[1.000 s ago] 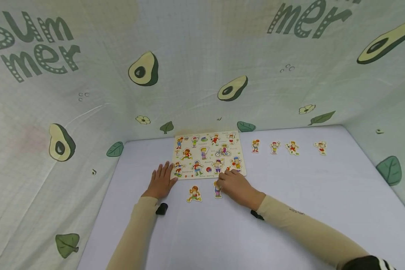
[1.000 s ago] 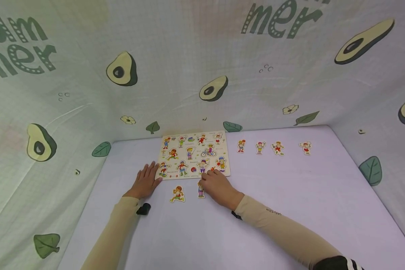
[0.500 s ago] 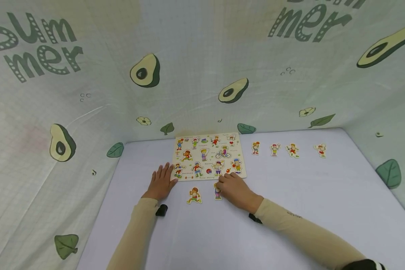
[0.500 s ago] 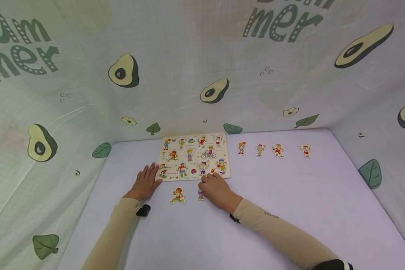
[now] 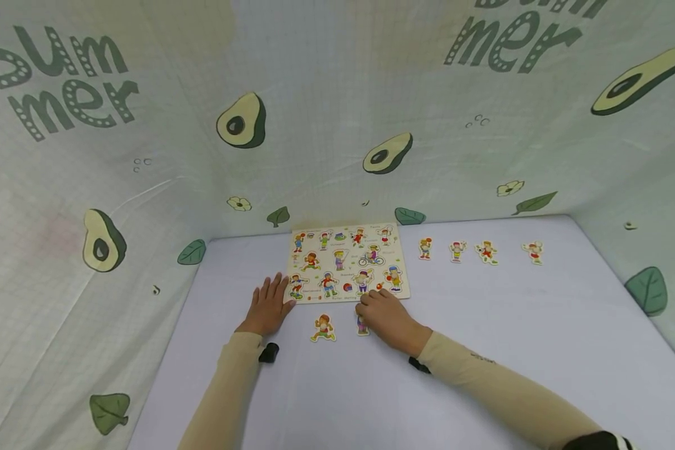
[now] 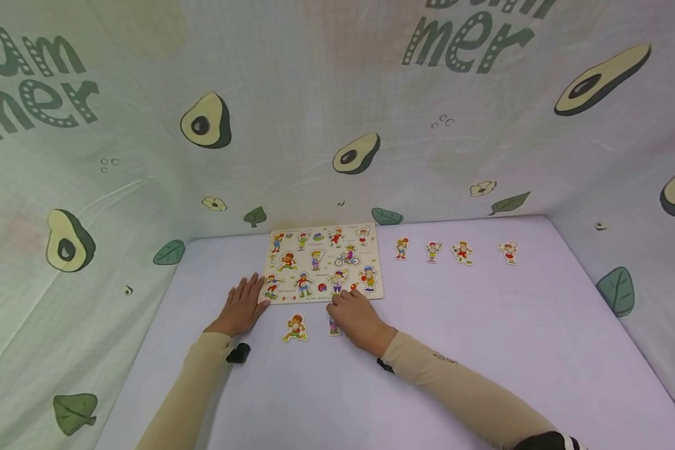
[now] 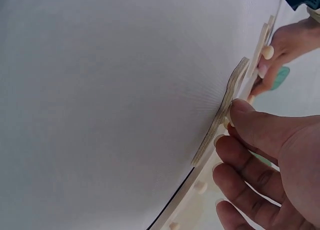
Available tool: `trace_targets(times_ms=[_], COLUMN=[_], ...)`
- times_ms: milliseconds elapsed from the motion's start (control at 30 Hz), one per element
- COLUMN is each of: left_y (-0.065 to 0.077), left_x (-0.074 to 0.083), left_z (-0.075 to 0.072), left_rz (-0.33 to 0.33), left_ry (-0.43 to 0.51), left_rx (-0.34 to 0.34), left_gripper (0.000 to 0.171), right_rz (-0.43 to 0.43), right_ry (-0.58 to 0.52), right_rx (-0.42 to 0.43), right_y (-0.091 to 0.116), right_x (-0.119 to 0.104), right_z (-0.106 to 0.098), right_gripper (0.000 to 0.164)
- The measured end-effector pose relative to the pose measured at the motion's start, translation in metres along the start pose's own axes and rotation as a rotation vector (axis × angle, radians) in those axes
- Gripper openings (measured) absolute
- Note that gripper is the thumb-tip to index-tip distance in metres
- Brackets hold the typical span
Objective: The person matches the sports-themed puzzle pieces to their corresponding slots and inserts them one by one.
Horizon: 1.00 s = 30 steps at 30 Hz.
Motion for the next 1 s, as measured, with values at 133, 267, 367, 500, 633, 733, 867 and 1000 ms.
trace_targets(times_ms=[133,267,367,500,633,733,867,1000], left_y=[0.001,0.002,0.002,0.001,0.001,0.001,0.001,0.002], left_x=[0.000,0.001,0.002,0.002,0.002,0.002,0.001,0.001], left_z=[0.000,-0.001,-0.001,-0.001,-0.001,-0.001,0.000,0.000], left_rz=[0.002,0.001,-0.005,-0.011,-0.014,-0.012,0.002,0.006], left_ry=[-0.006,-0.007,-0.004,-0.002,0.003,0.012,0.019,0.016], left_rx=[0.001,0.000,-0.003,-0.011,-0.016,-0.015,-0.007,0.001], left_gripper=[0.070,0.069,0.069,0.070,0.070,0.070,0.069,0.070], right_rz=[-0.013,-0.021,-0.022,-0.018,-0.008,0.000,0.011,0.019], right_ry=[0.001,0.002,-0.004,-0.011,-0.016,-0.011,-0.003,-0.008], right_rx=[0.003,0.004,0.000,0.013,0.035,0.048,0.067,0.068], right_y=[0.001,0.002,0.003,0.002,-0.002,-0.006,-0.015,-0.024], right_x=[-0.002,-0.004,-0.004,-0.002,0.002,0.006,0.013,0.019], right_z=[-0.001,-0.002,-0.004,-0.009,-0.015,-0.021,-0.029,-0.033], right_gripper=[0.014,0.015,0.015,0.013,0.014,0.017,0.018,0.017])
Point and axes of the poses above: each hand's wrist, its own y-axis away from the middle knuckle, its own z-axis out of the palm, x = y × z, the point moved 10 cm from there along -y, towards the middle knuckle, and after that the axes turned 6 degrees about z, right-handed, at the moved point
